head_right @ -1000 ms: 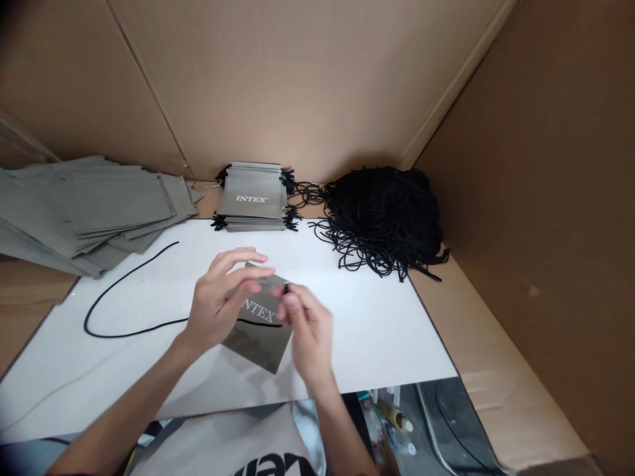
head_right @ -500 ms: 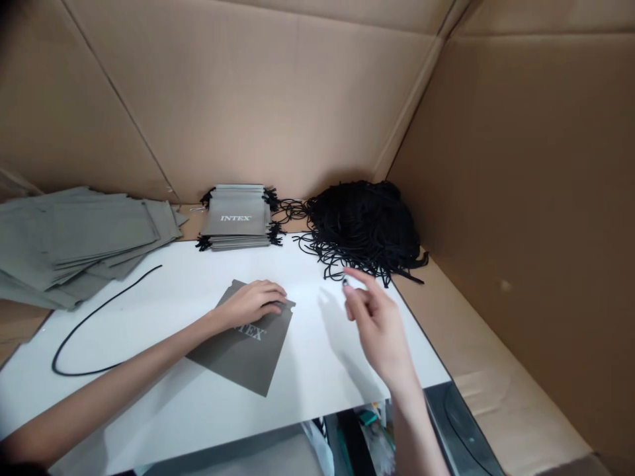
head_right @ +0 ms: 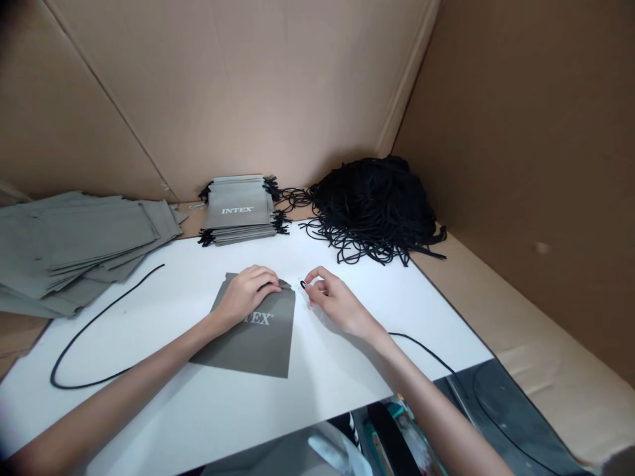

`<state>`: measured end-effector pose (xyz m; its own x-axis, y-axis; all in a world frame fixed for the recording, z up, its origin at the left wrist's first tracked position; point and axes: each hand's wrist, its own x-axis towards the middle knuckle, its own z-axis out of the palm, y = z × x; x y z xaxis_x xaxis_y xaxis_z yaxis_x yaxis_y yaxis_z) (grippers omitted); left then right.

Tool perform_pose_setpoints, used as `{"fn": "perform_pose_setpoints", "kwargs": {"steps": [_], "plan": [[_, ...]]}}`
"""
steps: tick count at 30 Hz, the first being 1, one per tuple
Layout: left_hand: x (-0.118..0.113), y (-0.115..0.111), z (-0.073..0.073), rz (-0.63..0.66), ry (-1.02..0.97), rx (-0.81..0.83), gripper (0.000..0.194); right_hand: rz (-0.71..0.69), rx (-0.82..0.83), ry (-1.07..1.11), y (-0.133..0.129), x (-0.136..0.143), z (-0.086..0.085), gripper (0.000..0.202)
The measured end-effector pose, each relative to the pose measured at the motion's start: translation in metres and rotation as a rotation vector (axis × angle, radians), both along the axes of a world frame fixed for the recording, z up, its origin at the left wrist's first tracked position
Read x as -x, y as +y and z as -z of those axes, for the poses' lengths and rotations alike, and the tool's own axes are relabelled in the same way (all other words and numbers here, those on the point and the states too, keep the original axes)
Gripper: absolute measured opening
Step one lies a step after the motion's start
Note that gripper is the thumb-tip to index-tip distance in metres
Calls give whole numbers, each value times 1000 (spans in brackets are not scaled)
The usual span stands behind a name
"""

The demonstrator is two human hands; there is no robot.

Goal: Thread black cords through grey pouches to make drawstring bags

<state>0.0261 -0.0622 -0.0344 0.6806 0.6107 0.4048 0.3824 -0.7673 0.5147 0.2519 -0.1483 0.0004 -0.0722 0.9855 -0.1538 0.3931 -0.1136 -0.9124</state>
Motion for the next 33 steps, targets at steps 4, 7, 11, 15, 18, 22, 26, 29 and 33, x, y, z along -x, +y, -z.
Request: {"fn": "perform_pose_setpoints", "kwargs": {"steps": [4, 7, 11, 15, 18, 22, 26, 29, 33], "plan": [[6, 0, -4, -81, -104, 5, 18, -102, -63, -37, 11, 7, -14, 20], [10, 3, -6, -140, -191, 25, 17, -195, -150, -60, 27, 8, -26, 19], [14, 7, -7, -169, -260, 53, 16, -278, -240, -137, 46, 7, -36, 17], [16, 8, -6, -147, -282, 70, 15, -294, -220, -130, 47, 8, -35, 16], [14, 8, -4, -119, -291, 85, 15, -310, -120, 25, 42, 8, -31, 14], [13, 8, -2, -84, -292, 98, 17, -298, 57, 169, 42, 6, -25, 12], [13, 9, -2, -54, -275, 88, 18, -286, 100, 178, 42, 7, -25, 12], [14, 8, -1, -41, -259, 84, 17, -278, 85, 129, 39, 8, -28, 12], [14, 8, -1, -28, -239, 72, 15, -256, 59, 53, 36, 10, -32, 13]]}}
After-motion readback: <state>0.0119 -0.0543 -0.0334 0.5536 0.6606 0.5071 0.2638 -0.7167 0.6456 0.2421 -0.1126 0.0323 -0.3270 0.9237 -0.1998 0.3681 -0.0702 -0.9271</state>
